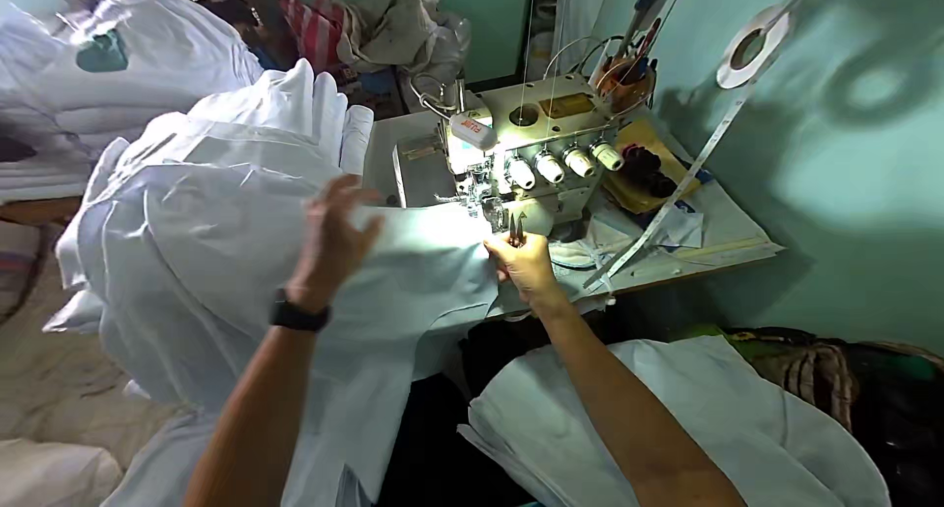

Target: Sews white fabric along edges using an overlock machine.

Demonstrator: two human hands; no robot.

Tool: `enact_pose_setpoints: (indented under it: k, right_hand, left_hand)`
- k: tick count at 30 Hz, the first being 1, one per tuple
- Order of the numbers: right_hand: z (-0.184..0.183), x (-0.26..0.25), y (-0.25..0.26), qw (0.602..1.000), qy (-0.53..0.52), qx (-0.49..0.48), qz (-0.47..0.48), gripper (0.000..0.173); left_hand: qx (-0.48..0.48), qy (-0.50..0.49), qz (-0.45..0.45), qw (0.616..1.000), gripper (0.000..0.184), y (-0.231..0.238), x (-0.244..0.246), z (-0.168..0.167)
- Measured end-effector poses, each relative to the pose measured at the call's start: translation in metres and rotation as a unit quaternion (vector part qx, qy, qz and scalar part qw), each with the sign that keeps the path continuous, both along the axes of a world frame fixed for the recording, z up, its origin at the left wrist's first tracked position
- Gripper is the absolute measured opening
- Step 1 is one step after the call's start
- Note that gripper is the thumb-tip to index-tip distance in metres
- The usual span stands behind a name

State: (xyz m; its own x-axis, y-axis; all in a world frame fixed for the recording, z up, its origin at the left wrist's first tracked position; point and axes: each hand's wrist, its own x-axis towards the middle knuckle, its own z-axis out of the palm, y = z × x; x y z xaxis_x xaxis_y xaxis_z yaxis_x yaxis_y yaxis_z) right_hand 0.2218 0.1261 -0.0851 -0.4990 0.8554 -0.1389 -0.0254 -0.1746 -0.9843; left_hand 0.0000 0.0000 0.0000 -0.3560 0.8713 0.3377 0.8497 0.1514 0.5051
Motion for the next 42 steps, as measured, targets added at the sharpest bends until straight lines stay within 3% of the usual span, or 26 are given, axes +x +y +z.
enact_pose_setpoints:
  k: [3,6,10,15,18,20,23,26,33,37,42]
  right_hand:
    - [-0.02,0.015,-0.016,0.996,-0.006,-0.028,0.082,0.014]
    - [-0.041,0.03,-0.041,0.992,-0.041,-0.032,0.116,0.014]
    - [-0.053,0.04,-0.073,0.996,-0.005,-0.029,0.079,0.017]
    - [-0.061,0.063,-0.066,0.986,-0.005,0.163,0.021,0.018]
    - [-0.07,0.058,-0.047,0.97,-0.043,0.238,-0.037,0.014]
    - [-0.067,0.051,-0.038,0.977,-0.056,0.205,-0.014,0.013]
    - [-0.061,0.044,-0.029,0.995,-0.058,0.079,0.008,0.009]
    - [-0.06,0.043,-0.032,1.0,-0.016,0.007,-0.008,0.015]
    - [-0.064,0.041,-0.038,0.999,0.011,-0.002,-0.046,0.022]
    - [-0.058,0.053,-0.049,0.999,-0.022,0.031,0.006,0.019]
    - [-0.057,0.063,-0.061,0.998,-0.051,0.018,0.01,0.013]
  left_hand:
    - [-0.038,-0.017,-0.133,0.99,0.029,0.042,0.028,-0.039]
    - [-0.051,-0.014,-0.144,0.988,0.022,0.066,0.03,-0.048]
    - [-0.031,0.034,-0.173,0.984,0.015,0.066,0.034,-0.038]
    - [0.045,0.145,-0.247,0.957,0.017,0.005,0.087,0.009]
    - [0.068,0.198,-0.256,0.944,0.014,0.001,0.089,-0.003]
    - [0.06,0.135,-0.236,0.96,0.017,0.01,0.072,-0.018]
    - [0.071,0.019,-0.22,0.973,0.016,0.026,0.048,-0.031]
    - [0.108,-0.016,-0.207,0.972,0.018,0.04,0.037,-0.04]
    - [0.072,-0.063,-0.198,0.976,0.019,0.076,0.029,-0.047]
    - [0.032,-0.121,-0.215,0.969,0.017,0.078,0.021,-0.05]
    - [0.021,-0.065,-0.146,0.987,0.005,0.064,0.049,-0.048]
